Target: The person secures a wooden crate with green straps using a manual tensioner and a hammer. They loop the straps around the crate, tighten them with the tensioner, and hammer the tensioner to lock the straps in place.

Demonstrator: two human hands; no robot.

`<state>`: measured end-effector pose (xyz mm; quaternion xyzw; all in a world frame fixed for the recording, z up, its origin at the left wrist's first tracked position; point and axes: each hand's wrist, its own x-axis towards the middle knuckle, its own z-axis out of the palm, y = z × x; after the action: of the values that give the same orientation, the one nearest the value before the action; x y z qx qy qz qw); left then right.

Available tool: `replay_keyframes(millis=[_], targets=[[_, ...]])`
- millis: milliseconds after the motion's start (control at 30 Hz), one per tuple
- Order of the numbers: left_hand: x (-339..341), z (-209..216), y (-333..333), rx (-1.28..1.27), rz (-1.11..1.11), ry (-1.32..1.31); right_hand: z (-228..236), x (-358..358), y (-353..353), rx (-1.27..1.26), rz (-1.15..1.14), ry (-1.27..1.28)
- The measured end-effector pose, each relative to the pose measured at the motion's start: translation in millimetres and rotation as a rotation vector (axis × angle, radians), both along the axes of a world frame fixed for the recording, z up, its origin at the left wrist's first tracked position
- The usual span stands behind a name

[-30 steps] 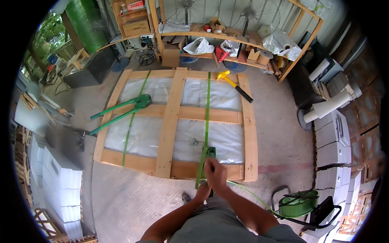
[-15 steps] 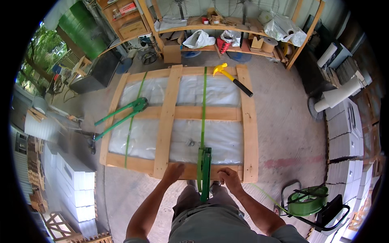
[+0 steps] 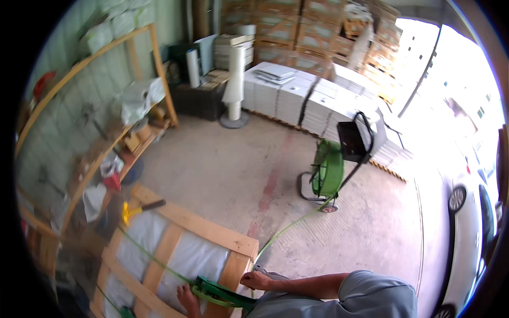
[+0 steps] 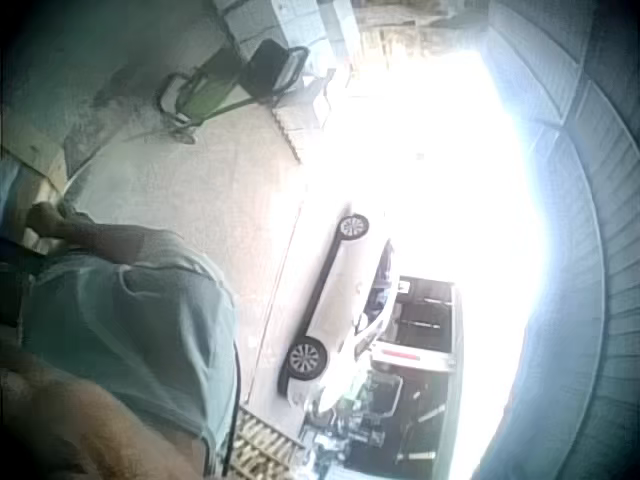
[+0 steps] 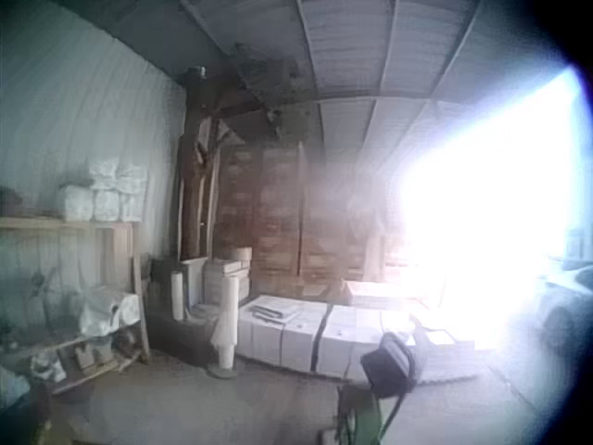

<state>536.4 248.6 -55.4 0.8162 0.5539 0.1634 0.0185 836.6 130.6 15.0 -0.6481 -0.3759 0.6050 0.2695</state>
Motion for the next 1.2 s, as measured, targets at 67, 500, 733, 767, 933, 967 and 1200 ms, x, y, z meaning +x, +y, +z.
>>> replay_keyframes(millis=[67,500,733,767,933,967,1200], targets=[[-2,-1,1,-0.046,-0.025,0.095,12,2,-5,-0.014,-0.008,-0.003],[-43,-15,-1,0.075,0.011,0.084,5,-36,-5,0.048,-0.076,0.016],[-24,41,-15,0.014,0.238,-0.44,17,-35,48,0.195,0.022,-0.017],[-16,55,-16,-0.01,0.175,-0.395,25,-39,62,0.23,0.052,-0.014],[31,114,-13,-0.001,-0.01,-0.089,27,-71,127,0.58,0.354,-0.171],[28,115,-14,0.015,-0.034,-0.05,24,-81,134,0.695,0.469,-0.251],[33,133,-19,0.028,-0.043,-0.011,-6,-84,164,1.201,1.123,-0.29]])
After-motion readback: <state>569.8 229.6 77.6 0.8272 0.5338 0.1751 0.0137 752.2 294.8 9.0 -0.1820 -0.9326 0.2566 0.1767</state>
